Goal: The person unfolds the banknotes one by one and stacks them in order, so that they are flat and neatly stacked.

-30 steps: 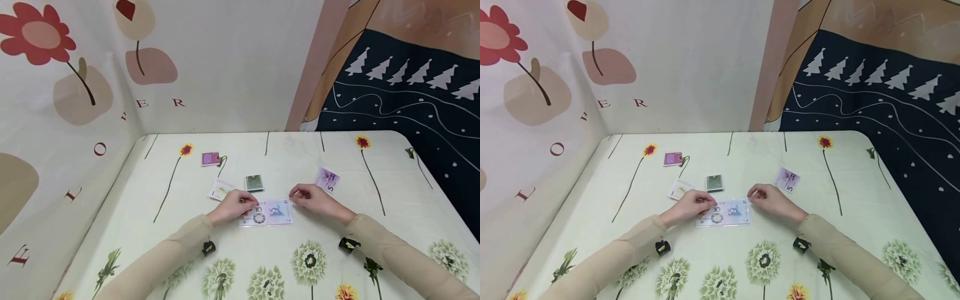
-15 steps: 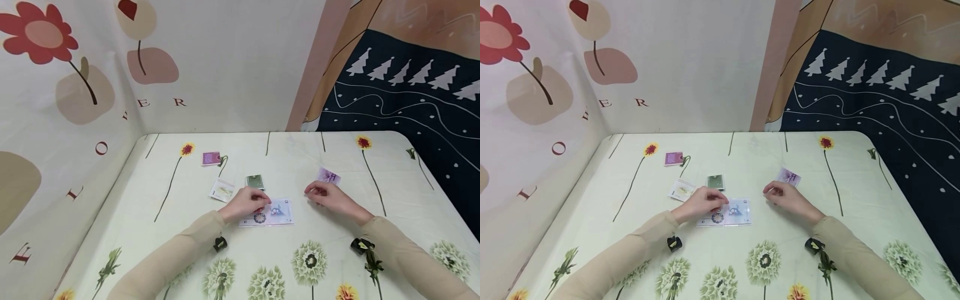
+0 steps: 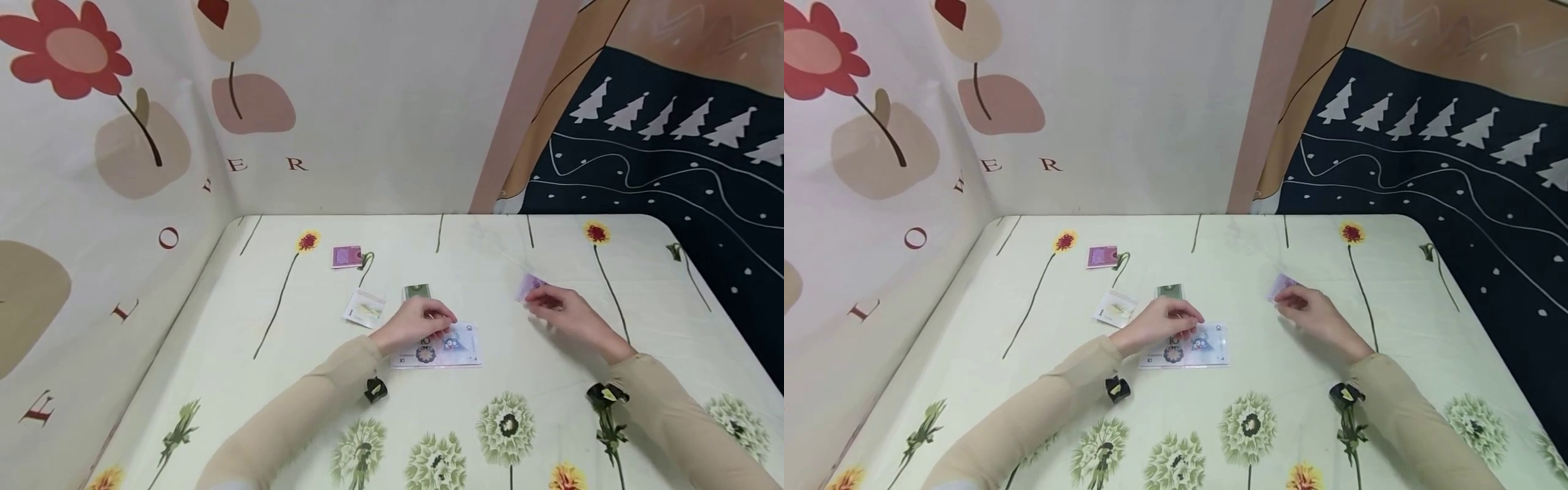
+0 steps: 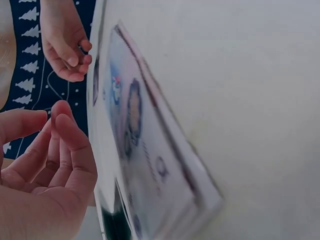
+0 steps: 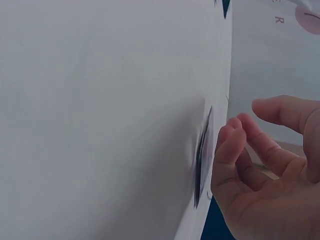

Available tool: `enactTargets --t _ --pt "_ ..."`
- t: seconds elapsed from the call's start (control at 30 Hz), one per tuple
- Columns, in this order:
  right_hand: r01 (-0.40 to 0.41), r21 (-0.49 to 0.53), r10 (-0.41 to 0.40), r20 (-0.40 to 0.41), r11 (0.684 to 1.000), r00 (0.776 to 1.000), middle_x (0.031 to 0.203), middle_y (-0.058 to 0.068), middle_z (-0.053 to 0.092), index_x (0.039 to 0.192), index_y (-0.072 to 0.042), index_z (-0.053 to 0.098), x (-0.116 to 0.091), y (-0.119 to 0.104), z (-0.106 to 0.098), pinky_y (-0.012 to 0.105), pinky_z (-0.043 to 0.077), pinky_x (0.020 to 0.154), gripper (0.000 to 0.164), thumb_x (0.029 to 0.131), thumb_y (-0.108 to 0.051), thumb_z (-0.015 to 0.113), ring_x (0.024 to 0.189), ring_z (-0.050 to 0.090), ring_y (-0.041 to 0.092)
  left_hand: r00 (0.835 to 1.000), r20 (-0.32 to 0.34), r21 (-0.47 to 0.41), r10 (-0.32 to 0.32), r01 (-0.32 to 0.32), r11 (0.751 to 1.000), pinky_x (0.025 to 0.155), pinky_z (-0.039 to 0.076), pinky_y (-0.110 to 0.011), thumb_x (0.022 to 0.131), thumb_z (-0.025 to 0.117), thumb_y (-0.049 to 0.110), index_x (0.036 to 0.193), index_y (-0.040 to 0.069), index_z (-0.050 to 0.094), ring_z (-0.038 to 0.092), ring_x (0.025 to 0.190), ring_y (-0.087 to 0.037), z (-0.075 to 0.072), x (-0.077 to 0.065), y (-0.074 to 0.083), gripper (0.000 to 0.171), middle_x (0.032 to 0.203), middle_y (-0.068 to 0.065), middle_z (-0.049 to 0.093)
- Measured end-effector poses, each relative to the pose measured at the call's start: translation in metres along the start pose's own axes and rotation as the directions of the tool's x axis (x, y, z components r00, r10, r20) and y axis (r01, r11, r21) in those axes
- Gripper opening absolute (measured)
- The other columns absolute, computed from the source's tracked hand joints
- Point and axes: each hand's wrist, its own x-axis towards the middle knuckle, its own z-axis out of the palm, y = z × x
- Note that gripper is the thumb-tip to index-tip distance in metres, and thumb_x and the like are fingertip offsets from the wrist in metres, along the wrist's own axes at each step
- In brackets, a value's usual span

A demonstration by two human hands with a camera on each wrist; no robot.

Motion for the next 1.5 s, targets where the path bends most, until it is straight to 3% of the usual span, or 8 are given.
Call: enactTargets --t 0.2,0.43,0.63,0.87,1.03,1.2,1.37,1.5 --pt "-0.042 -0.047 0.040 -0.042 0.998 0.998 0.115 0.023 0.060 0.118 0.004 0.061 -0.002 0.005 -0.011 0.034 0.047 0.078 0.027 0.096 -0.012 0.059 0.100 0.056 0.033 1.000 0.015 -0.027 0.011 -0.011 1.000 0.065 0.056 -0.032 0.092 0.061 0.003 0.101 -0.001 0.071 0.067 0.073 -0.026 0.007 0.008 0.008 0.014 0.083 -0.013 0.070" --pt "-0.073 -0.068 0.068 -0.075 0.995 0.995 0.122 0.027 0.057 0.119 0.004 0.061 0.000 0.016 -0.018 0.050 0.043 0.090 0.027 0.096 -0.009 0.059 0.107 0.055 0.041 0.999 0.026 0.005 -0.019 0.019 1.000 0.062 0.051 -0.021 0.092 0.064 0.006 0.101 0.003 0.073 0.066 0.076 -0.021 0.023 0.016 0.015 0.013 0.086 -0.008 0.070" --pt "-0.059 -0.103 0.048 -0.104 0.993 0.993 0.119 0.027 0.059 0.118 0.006 0.061 0.005 0.020 -0.023 0.050 0.043 0.088 0.027 0.094 -0.007 0.059 0.104 0.055 0.040 0.999 0.021 -0.017 -0.030 0.030 0.999 0.061 0.050 -0.021 0.092 0.063 0.008 0.103 0.005 0.072 0.064 0.074 -0.015 0.040 0.024 0.021 0.015 0.090 -0.001 0.068" --pt "-0.059 -0.151 0.048 -0.071 0.987 0.996 0.121 0.029 0.056 0.120 0.006 0.061 0.016 0.025 -0.027 0.054 0.041 0.089 0.030 0.092 -0.005 0.060 0.106 0.053 0.042 1.000 0.024 -0.060 -0.017 0.018 0.998 0.063 0.052 -0.022 0.091 0.062 0.005 0.109 0.002 0.069 0.067 0.077 -0.017 0.059 0.038 0.029 0.020 0.097 -0.003 0.068" --pt "-0.049 -0.185 0.038 -0.062 0.982 0.997 0.118 0.029 0.056 0.118 0.007 0.062 0.022 0.026 -0.027 0.050 0.043 0.086 0.030 0.089 -0.002 0.062 0.101 0.053 0.039 0.999 0.003 -0.053 -0.049 0.049 0.997 0.059 0.051 -0.023 0.091 0.062 0.006 0.111 0.003 0.068 0.065 0.075 -0.011 0.070 0.048 0.033 0.021 0.097 0.000 0.066" --pt "-0.061 -0.210 0.045 -0.078 0.976 0.996 0.109 0.025 0.059 0.117 0.007 0.064 0.024 0.027 -0.025 0.040 0.043 0.076 0.031 0.087 -0.002 0.065 0.092 0.054 0.033 0.998 -0.034 -0.012 -0.059 0.059 0.998 0.058 0.049 -0.021 0.088 0.063 0.006 0.117 0.003 0.065 0.064 0.073 -0.009 0.076 0.058 0.038 0.030 0.110 -0.007 0.067" --pt "-0.093 -0.184 0.079 -0.081 0.979 0.994 0.104 0.021 0.063 0.117 0.007 0.062 0.025 0.028 -0.023 0.034 0.043 0.072 0.033 0.087 -0.004 0.066 0.088 0.054 0.029 0.994 -0.075 0.052 -0.077 0.081 0.995 0.066 0.049 -0.019 0.086 0.067 0.008 0.126 0.005 0.060 0.066 0.079 -0.011 0.082 0.070 0.040 0.041 0.128 -0.013 0.059" --pt "-0.097 -0.168 0.086 -0.076 0.981 0.993 0.104 0.021 0.063 0.118 0.007 0.062 0.025 0.028 -0.021 0.033 0.045 0.071 0.033 0.087 -0.003 0.065 0.088 0.055 0.028 0.989 -0.087 0.029 -0.121 0.124 0.992 0.076 0.050 -0.020 0.086 0.068 0.010 0.131 0.007 0.057 0.066 0.093 -0.015 0.085 0.078 0.041 0.047 0.137 -0.012 0.053"
